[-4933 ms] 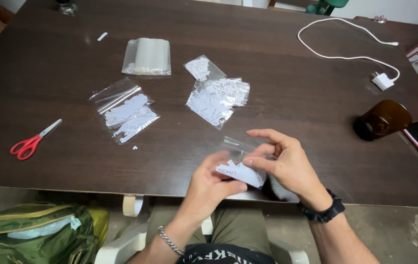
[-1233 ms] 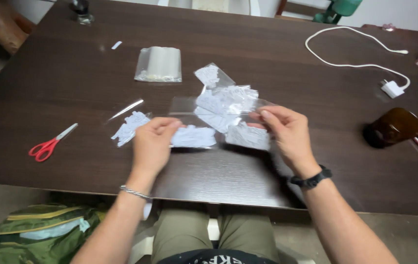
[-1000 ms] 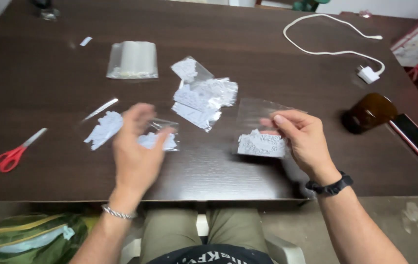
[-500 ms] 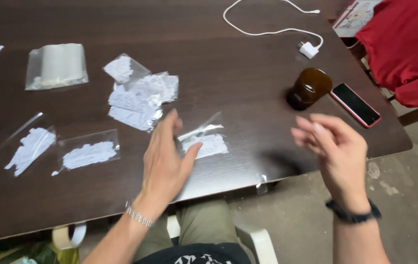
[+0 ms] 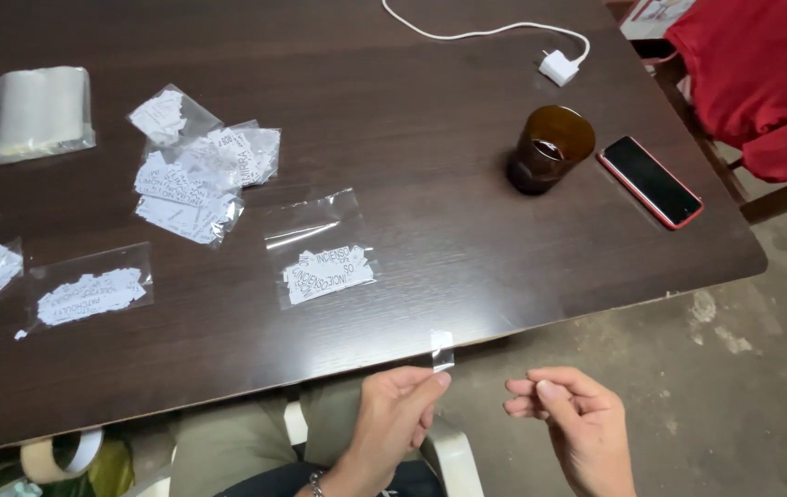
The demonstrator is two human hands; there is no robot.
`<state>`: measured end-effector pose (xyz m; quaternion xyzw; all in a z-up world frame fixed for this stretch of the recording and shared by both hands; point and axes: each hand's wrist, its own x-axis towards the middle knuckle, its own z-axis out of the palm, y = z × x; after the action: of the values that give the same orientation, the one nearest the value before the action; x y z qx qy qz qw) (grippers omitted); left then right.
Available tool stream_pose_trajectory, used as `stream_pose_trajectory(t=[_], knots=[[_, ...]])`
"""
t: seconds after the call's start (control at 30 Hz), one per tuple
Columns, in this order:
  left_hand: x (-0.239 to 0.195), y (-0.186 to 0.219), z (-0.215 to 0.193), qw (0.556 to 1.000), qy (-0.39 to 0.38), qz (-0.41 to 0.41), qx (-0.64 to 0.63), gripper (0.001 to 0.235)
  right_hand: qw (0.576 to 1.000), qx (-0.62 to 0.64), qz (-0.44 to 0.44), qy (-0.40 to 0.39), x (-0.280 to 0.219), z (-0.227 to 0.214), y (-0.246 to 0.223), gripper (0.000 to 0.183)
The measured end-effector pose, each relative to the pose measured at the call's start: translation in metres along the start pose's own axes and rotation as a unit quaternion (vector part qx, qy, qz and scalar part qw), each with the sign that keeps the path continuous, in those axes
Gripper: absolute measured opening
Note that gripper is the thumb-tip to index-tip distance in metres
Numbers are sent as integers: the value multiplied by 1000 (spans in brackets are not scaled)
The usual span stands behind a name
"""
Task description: The person is filling small plastic bags with printed labels and sealing them using adhesive tape and scissors.
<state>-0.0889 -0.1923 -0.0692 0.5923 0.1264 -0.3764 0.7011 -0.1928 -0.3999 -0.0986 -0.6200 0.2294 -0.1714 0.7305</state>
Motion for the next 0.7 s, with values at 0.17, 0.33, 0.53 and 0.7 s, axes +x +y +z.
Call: stream_pose_trajectory(t=[0.17,0.33,0.53,0.7], knots=[[16,-26,5,998,50,28,-20,21,1000,-5,1,0,13,-8,1,16],[19,-35,9,995,64,72,-22,18,995,-96,-35,-11,16,16,-26,11],[30,-49,14,983,72,148,-86,14,911,-281,-258,-154,27,50,-40,38],[23,-33,18,986,74,111,-104,21,877,-331,-326,-123,30,62,-37,40]])
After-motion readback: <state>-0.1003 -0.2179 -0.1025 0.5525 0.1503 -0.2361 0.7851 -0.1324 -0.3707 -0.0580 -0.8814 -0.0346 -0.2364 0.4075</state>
